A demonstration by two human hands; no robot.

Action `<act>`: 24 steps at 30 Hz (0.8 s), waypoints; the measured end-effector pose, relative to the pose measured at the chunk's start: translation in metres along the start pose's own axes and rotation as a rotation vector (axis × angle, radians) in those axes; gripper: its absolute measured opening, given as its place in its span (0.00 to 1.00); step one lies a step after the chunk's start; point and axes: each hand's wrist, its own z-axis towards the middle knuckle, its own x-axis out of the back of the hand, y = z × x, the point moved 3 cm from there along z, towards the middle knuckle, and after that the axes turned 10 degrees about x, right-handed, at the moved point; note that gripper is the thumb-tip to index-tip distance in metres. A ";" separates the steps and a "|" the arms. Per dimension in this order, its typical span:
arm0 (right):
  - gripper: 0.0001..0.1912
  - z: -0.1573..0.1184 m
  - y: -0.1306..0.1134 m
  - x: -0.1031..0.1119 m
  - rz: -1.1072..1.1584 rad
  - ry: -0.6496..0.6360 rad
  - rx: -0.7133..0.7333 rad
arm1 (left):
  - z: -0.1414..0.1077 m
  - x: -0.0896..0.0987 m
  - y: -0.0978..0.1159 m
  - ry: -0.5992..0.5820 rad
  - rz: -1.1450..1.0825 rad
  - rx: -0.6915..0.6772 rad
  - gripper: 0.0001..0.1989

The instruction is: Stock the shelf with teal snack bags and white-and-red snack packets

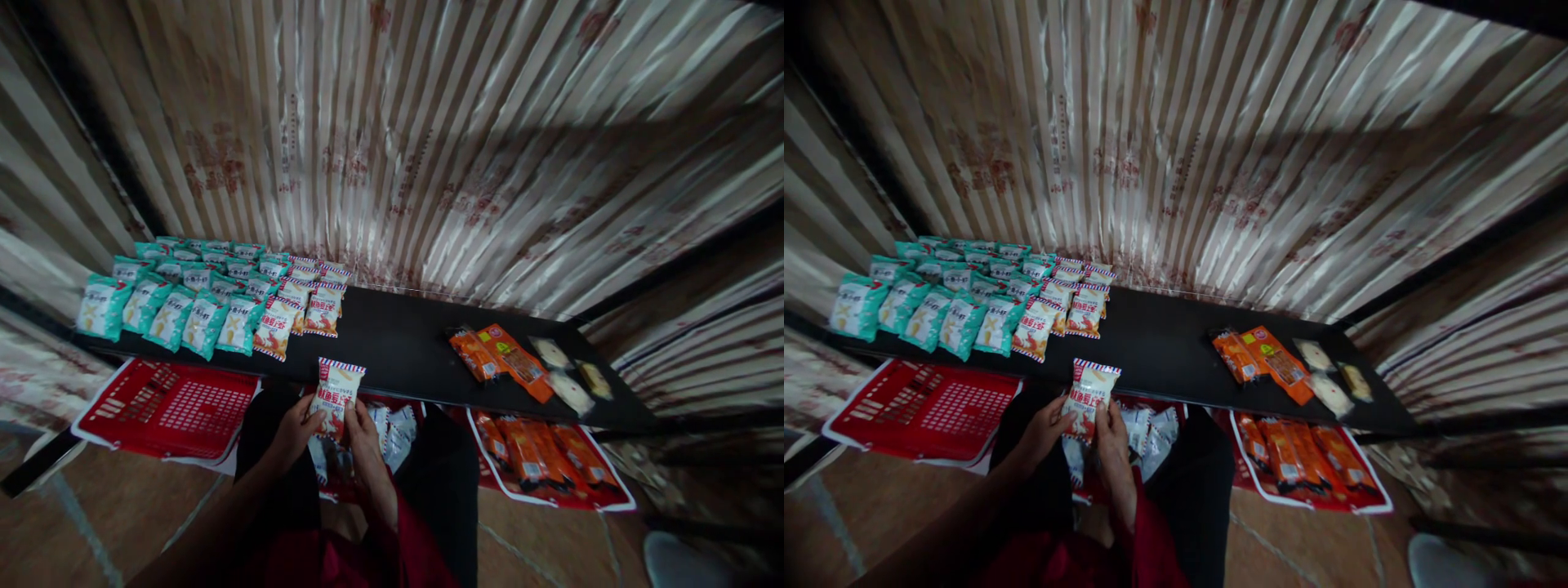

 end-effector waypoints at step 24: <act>0.24 0.024 0.000 -0.003 -0.111 -0.072 0.048 | 0.006 0.004 0.019 0.002 -0.011 -0.026 0.30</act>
